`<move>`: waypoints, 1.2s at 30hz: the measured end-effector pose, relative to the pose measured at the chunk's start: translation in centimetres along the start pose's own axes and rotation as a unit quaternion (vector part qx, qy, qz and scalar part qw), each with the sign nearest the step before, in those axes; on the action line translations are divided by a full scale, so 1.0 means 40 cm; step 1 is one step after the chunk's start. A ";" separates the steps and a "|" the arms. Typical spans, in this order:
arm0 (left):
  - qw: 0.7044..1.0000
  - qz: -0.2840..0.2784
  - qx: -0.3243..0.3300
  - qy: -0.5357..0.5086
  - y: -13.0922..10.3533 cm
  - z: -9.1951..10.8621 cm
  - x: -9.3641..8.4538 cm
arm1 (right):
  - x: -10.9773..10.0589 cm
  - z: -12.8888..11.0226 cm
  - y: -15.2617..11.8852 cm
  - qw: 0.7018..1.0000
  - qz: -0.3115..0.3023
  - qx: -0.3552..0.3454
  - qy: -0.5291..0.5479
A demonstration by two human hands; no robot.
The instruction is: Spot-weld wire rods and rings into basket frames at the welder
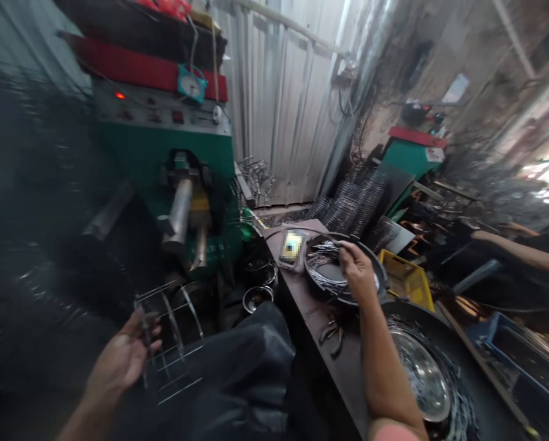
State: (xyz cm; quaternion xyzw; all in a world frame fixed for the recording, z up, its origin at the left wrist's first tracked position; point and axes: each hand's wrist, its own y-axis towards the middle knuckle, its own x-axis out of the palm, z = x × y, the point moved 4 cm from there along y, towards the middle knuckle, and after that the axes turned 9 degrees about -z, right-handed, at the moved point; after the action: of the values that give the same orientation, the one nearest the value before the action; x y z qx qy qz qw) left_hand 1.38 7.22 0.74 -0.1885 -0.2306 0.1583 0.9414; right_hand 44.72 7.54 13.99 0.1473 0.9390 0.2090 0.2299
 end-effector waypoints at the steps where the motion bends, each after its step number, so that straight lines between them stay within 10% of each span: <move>1: 1.000 -0.009 0.003 -0.010 -0.003 -0.002 0.004 | 0.074 0.003 -0.008 0.997 -0.037 0.013 0.071; 6: 0.996 -0.055 0.022 -0.067 -0.019 0.005 -0.007 | 0.403 0.045 -0.062 0.944 -0.182 0.071 0.267; 10: 0.992 -0.060 0.060 -0.091 -0.023 0.023 -0.029 | 0.536 0.093 -0.103 0.927 -0.212 0.081 0.298; 19: 0.991 -0.050 0.109 -0.055 -0.014 0.010 -0.044 | 0.581 0.049 -0.118 0.921 -0.356 0.058 0.149; 25: 0.987 -0.071 0.132 0.054 -0.033 -0.012 -0.034 | 0.645 -0.123 -0.119 0.824 -0.556 -0.105 0.029; 31: 0.984 -0.093 0.118 0.091 -0.035 -0.021 -0.047 | 0.692 -0.178 -0.127 0.772 -0.608 -0.165 -0.086; 36: 0.988 -0.103 0.094 0.068 -0.041 -0.020 -0.052 | 0.671 -0.188 -0.099 0.789 -0.590 -0.145 -0.089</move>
State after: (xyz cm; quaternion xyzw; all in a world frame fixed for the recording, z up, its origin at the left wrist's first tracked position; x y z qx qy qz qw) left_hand 0.35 4.75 0.02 -0.0846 -0.1680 0.0684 0.9798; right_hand 17.44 11.64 8.31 -0.4530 0.7770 0.1522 0.4098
